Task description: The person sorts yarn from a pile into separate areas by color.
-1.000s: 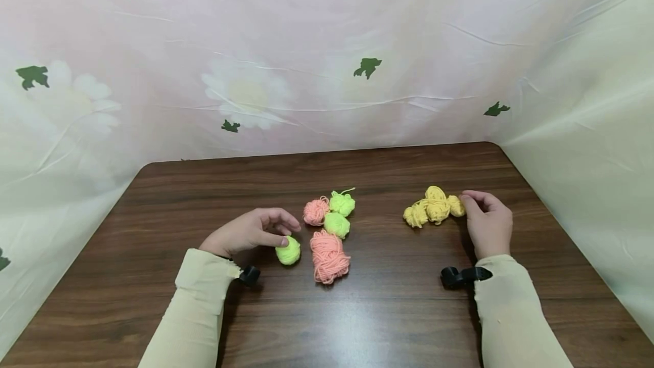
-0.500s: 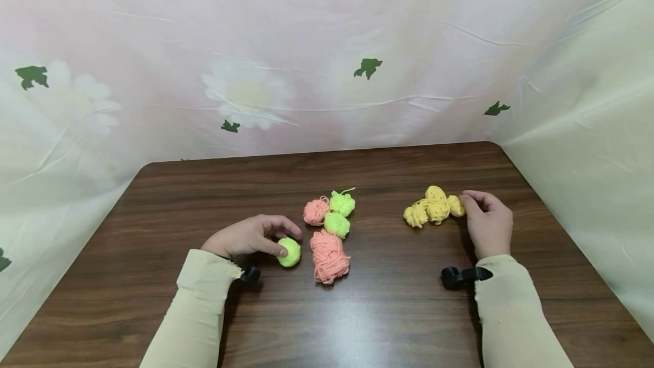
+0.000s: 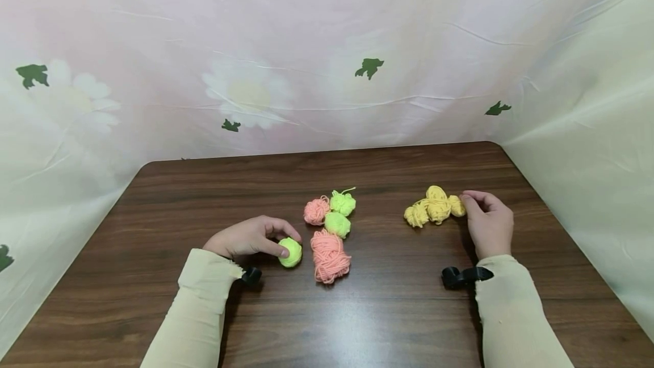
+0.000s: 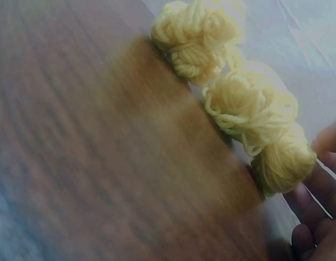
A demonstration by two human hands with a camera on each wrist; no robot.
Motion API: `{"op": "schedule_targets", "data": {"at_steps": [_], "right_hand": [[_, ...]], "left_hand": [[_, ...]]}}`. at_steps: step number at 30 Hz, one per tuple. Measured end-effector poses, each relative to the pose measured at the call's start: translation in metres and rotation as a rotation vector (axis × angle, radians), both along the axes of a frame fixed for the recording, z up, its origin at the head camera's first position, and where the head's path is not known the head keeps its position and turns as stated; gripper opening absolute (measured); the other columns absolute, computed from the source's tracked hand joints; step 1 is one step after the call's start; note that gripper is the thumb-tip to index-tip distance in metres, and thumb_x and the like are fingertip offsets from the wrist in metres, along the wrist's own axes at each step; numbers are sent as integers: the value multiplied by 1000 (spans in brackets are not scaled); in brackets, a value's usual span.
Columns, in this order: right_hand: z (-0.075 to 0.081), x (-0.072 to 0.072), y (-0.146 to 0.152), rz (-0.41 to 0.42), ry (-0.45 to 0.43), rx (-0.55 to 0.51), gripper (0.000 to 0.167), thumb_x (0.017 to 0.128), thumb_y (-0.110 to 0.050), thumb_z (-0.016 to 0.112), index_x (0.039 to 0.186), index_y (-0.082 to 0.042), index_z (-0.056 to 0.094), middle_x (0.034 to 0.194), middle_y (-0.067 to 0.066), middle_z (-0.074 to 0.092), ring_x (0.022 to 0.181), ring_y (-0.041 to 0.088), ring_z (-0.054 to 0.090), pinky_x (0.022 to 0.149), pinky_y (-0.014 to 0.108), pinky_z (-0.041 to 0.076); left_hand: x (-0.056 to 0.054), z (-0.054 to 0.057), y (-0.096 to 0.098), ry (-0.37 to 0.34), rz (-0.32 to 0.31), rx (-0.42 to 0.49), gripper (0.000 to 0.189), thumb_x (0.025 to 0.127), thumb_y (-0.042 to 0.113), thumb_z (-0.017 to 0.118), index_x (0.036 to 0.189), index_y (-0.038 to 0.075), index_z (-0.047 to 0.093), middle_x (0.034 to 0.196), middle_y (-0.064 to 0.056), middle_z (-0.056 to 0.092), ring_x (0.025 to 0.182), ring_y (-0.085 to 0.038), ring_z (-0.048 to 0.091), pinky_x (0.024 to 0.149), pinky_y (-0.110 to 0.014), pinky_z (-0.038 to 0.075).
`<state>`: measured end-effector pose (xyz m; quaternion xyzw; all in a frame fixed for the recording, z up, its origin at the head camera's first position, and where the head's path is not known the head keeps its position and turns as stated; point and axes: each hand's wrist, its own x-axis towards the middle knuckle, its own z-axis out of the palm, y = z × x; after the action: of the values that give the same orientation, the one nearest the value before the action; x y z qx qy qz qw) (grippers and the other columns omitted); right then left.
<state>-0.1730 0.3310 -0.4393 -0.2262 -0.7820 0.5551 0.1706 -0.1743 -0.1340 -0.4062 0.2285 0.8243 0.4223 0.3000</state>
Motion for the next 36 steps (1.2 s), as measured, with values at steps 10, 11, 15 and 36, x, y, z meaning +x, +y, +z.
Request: {"op": "schedule_targets", "data": {"at_steps": [10,11,15,36], "right_hand": [[-1,0,0,-3,4,-3,26,97,-26,67,114,-7,72,86,-22,64,85,1,55,62,10,43],[-1,0,0,-4,3,0,26,97,-26,67,114,-7,72,86,-22,64,84,1,55,62,10,43],[-1,0,0,-3,2,4,27,97,-26,67,115,-6,71,84,-23,64,84,1,55,62,11,43],[-1,0,0,6,2,11,32,97,-28,66,118,-4,70,89,-20,64,87,1,54,63,10,44]], "left_hand": [[3,3,3,22,3,-50,31,84,22,82,114,24,74,111,11,69,111,-15,57,100,-39,43],[3,3,4,23,4,-54,31,84,22,82,114,24,74,111,12,69,111,-15,57,100,-40,43],[3,2,4,29,-1,-61,31,84,22,82,113,25,74,111,12,68,110,-15,57,100,-40,43],[-2,-3,-2,22,75,56,36,86,14,79,120,17,70,113,4,68,109,-18,57,96,-35,45]]}}
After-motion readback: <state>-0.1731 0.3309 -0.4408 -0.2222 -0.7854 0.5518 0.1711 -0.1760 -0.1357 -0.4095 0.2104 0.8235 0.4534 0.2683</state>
